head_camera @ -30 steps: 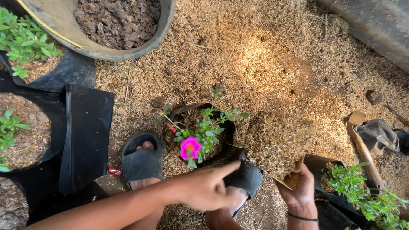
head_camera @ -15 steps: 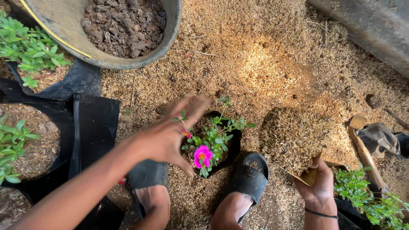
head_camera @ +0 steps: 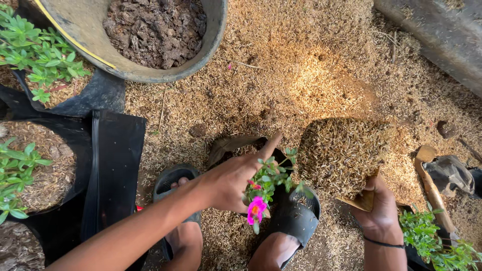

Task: The person prepares a black polybag with sawdust, places a flowering plant inside, and adds soil from a bucket to secure the plant. The person adjusts the plant and soil by hand to complete the potting.

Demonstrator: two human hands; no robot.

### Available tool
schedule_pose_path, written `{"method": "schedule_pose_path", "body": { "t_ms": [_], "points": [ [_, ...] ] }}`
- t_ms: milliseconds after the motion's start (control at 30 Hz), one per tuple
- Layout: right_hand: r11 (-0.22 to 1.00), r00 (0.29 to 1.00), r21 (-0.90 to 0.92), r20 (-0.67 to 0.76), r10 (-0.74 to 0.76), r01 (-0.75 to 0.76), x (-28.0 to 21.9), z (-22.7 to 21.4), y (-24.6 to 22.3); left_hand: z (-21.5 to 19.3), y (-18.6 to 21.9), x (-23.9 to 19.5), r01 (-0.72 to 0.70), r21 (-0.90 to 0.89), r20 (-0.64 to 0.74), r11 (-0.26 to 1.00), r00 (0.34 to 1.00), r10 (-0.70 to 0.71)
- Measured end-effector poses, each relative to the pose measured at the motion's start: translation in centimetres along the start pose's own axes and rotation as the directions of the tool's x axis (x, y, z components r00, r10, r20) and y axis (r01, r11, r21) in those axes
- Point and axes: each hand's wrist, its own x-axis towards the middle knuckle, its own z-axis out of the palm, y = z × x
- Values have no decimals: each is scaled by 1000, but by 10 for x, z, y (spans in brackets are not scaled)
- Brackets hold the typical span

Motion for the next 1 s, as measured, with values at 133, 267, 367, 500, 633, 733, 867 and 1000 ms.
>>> {"method": "schedule_pose_path", "body": {
  "t_ms": [133, 267, 367, 500, 633, 733, 867, 1000],
  "points": [
    [995, 993, -91, 109, -38, 48, -2, 30, -22, 9, 5, -3, -77, 61, -64, 995, 995, 80],
    [980, 985, -189, 166, -36, 68, -5, 60, -45, 15, 10, -10, 49, 137, -7, 989, 999, -48],
    [944, 969, -302, 241, -56, 130, -10, 83, -61, 20, 10, -18, -189, 210, -189, 959, 955, 229],
    [869, 938, -476, 343, 39, 138, -12, 113, -75, 27, 6, -21, -252, 246, -254, 936, 915, 313],
    [761, 804, -490, 591, -69, 425, -8, 137, -73, 36, 0, -24, -212, 233, -269, 949, 924, 273],
    [730, 825, -550, 564, -33, 405, -6, 147, -73, 44, -6, -26, -156, 221, -275, 963, 937, 214],
    [703, 836, -600, 549, 12, 383, -6, 157, -74, 54, -13, -29, -69, 280, -226, 958, 965, 135],
    [584, 832, -676, 555, 1, 450, -6, 172, -80, 61, -15, -31, -113, 332, -308, 937, 926, 220]
  ]
}}
